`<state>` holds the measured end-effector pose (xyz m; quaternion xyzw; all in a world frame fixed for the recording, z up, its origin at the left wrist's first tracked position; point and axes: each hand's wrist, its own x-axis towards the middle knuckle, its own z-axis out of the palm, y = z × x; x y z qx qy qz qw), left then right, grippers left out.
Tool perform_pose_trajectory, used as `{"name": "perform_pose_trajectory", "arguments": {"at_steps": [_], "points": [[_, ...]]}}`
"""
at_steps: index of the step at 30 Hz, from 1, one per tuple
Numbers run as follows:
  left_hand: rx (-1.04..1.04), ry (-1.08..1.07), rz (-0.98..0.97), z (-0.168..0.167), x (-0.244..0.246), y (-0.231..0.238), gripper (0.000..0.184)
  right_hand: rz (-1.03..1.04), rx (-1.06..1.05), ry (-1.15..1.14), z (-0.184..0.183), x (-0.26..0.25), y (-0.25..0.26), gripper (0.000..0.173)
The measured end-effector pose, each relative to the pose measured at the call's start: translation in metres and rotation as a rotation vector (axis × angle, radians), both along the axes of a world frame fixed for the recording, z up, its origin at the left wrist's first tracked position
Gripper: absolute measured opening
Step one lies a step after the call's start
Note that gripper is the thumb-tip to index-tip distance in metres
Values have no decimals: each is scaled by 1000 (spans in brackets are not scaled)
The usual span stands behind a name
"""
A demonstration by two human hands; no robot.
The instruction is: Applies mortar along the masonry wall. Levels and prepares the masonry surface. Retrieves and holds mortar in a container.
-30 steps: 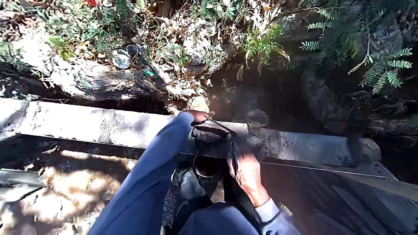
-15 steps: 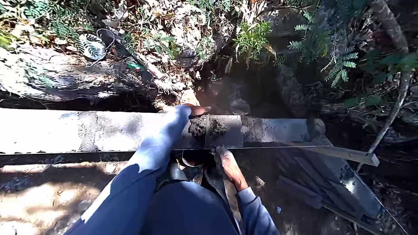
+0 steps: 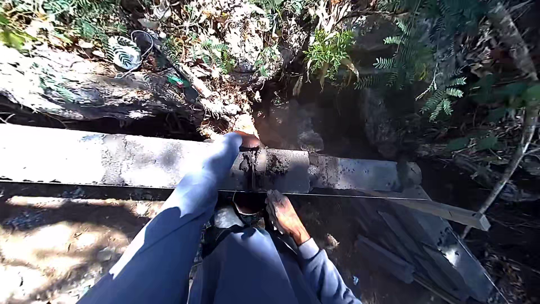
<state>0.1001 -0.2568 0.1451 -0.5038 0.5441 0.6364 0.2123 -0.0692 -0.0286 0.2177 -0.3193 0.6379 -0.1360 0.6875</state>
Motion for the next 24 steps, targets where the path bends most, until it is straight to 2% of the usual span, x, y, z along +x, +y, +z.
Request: {"name": "perform_pose_trajectory", "arguments": {"at_steps": [3,5,8,11,14,16,18,19,22,24], "points": [[23,21,80,6,4,5,59,-143,-125,-101,11,-1,17,34],[44,25,133,12,5,6,68,-214,-51,-91,2,4,11,36],[46,-53,71,28,-4,6,73,-85,62,-12,4,4,-11,36],[-9,-134,-49,46,-8,5,63,-65,75,-13,0,5,-9,39],[52,-99,72,28,-2,7,78,-65,25,25,-7,8,2,40],[95,-65,144,43,1,3,73,-76,-48,7,-6,17,1,38],[123,-76,141,66,-1,13,68,-70,15,36,-7,22,5,40],[106,-108,133,65,-3,15,71,-72,28,53,-8,24,4,40],[81,-170,108,22,-6,5,89,-86,-15,27,-8,24,5,39],[111,-126,103,9,-5,11,88,-48,-14,67,-14,20,19,41]]}}
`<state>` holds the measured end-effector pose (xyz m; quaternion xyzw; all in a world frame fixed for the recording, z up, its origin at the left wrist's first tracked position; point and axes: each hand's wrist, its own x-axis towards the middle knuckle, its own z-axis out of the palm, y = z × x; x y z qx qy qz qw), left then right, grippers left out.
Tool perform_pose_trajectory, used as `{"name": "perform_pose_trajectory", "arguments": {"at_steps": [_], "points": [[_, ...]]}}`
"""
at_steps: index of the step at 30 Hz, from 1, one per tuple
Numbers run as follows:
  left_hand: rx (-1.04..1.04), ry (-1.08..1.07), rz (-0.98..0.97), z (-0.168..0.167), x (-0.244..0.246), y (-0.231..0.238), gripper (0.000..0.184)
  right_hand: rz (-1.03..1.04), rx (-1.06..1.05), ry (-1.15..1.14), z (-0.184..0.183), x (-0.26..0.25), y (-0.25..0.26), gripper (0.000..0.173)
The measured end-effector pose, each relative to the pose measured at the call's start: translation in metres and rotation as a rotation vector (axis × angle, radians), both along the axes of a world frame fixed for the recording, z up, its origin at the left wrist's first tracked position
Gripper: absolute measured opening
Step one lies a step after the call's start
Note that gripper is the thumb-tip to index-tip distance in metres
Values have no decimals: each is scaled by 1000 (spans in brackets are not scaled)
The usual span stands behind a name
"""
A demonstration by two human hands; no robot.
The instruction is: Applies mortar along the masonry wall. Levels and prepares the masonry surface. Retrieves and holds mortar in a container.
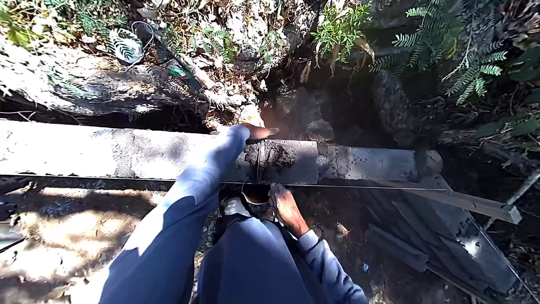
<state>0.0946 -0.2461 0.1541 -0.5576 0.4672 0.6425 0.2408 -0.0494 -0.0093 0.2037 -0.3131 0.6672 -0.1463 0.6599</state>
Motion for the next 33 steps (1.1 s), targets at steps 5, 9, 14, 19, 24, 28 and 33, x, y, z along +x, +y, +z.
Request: {"name": "perform_pose_trajectory", "arguments": {"at_steps": [5,9,14,19,24,28,33], "points": [[-3,146,98,-15,12,-5,85,265,-105,-66,20,16,-6,39],[-25,67,42,39,5,-5,86,101,31,-110,0,5,-18,37],[-34,-20,20,16,1,2,98,62,-57,-118,5,-18,-2,35],[-21,-85,18,19,-8,5,97,-31,14,-28,2,-1,-8,40],[35,4,58,-5,-5,12,102,88,-36,17,0,-9,2,41],[-37,15,-42,15,-4,8,95,-162,-296,-18,37,-30,7,39],[-101,20,-110,28,-3,4,95,-72,-152,142,11,-37,-2,41]]}}
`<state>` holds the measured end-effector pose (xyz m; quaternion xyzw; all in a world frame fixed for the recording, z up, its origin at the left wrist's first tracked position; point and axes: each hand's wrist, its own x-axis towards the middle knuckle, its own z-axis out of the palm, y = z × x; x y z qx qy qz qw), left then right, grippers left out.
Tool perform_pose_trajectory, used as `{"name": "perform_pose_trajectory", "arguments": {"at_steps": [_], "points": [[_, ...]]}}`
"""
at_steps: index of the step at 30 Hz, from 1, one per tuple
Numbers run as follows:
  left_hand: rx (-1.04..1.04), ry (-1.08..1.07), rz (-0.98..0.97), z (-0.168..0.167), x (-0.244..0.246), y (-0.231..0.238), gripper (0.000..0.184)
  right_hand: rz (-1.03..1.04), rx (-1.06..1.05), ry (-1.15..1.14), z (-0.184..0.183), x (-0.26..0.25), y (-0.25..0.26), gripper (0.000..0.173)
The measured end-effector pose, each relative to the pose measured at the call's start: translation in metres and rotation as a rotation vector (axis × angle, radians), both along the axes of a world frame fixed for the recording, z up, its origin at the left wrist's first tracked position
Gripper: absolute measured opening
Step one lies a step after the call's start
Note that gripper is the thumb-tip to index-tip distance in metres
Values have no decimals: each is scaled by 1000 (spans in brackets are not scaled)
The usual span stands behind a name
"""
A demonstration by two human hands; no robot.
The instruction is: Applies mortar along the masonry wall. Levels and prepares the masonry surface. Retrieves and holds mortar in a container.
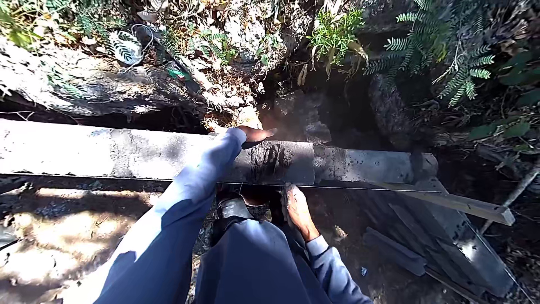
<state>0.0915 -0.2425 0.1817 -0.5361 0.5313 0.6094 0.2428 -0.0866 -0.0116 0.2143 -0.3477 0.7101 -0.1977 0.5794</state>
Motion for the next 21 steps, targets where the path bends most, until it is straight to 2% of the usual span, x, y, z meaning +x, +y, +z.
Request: {"name": "perform_pose_trajectory", "arguments": {"at_steps": [3,6,9,11,13,16,19,21], "points": [[-1,-18,21,11,-2,4,95,136,22,29,-7,7,-3,43],[88,10,104,-9,-3,6,99,252,45,44,-9,13,-10,46],[90,63,136,-9,4,0,97,124,10,-99,2,20,-11,41],[91,99,170,-11,12,-2,96,49,64,-202,-2,28,-9,41],[122,93,182,-18,12,0,98,53,132,-193,-6,32,-9,43],[115,49,170,-15,8,-9,99,55,71,-171,0,37,-14,39],[91,-18,185,-21,5,-5,100,70,137,-172,-12,36,-10,42],[46,-90,164,-12,1,-13,103,106,98,-128,-3,38,-20,41]]}}
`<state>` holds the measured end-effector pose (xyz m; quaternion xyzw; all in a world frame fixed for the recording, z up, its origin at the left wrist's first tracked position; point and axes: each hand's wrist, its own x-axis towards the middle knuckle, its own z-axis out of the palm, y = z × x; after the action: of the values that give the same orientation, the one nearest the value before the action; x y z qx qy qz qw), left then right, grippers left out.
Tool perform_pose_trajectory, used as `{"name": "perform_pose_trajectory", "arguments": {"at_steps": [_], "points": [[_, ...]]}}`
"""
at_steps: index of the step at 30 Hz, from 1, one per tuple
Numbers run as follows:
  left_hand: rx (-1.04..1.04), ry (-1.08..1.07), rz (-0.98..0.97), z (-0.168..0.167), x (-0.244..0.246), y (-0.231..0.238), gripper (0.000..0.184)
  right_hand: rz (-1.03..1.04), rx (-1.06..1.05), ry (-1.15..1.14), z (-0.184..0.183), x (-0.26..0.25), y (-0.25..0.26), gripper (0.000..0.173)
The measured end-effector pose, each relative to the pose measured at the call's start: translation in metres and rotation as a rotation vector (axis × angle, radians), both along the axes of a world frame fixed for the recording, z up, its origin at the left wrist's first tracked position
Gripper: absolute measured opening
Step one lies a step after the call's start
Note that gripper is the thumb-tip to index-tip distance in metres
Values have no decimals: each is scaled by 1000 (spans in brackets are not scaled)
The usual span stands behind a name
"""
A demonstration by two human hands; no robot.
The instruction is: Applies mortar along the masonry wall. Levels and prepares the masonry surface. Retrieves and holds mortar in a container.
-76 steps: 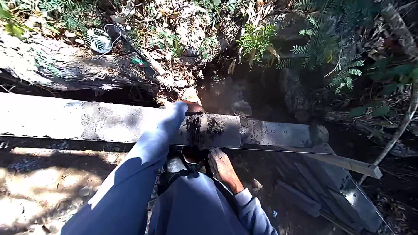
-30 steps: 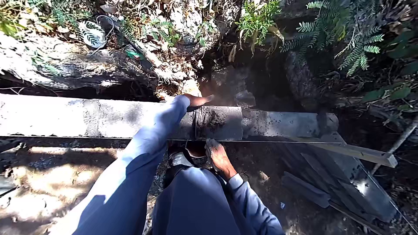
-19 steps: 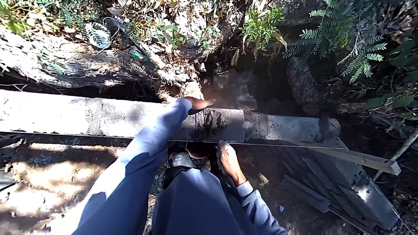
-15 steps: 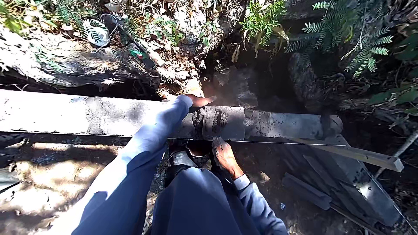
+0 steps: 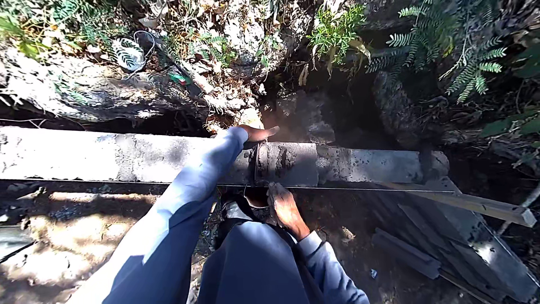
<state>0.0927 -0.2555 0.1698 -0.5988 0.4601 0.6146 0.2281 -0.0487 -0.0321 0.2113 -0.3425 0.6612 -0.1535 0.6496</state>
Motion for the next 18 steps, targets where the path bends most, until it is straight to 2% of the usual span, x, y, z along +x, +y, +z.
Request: {"name": "perform_pose_trajectory", "arguments": {"at_steps": [3,7,9,12,14,16,18], "points": [[17,-68,-26,11,-3,6,105,63,27,53,-8,2,9,46],[4,50,-93,20,-7,5,93,116,-49,98,5,0,6,45],[-7,53,-99,18,-5,11,95,141,-8,87,-4,-3,11,47],[-89,47,-145,28,-5,11,93,88,-75,43,-3,-11,14,44],[-67,135,-106,27,2,13,94,20,-129,-5,4,-14,22,42],[2,209,-50,14,7,18,98,8,-60,-5,-6,-16,22,44],[-27,193,-63,17,5,18,97,54,-14,42,-5,-16,12,45]]}}
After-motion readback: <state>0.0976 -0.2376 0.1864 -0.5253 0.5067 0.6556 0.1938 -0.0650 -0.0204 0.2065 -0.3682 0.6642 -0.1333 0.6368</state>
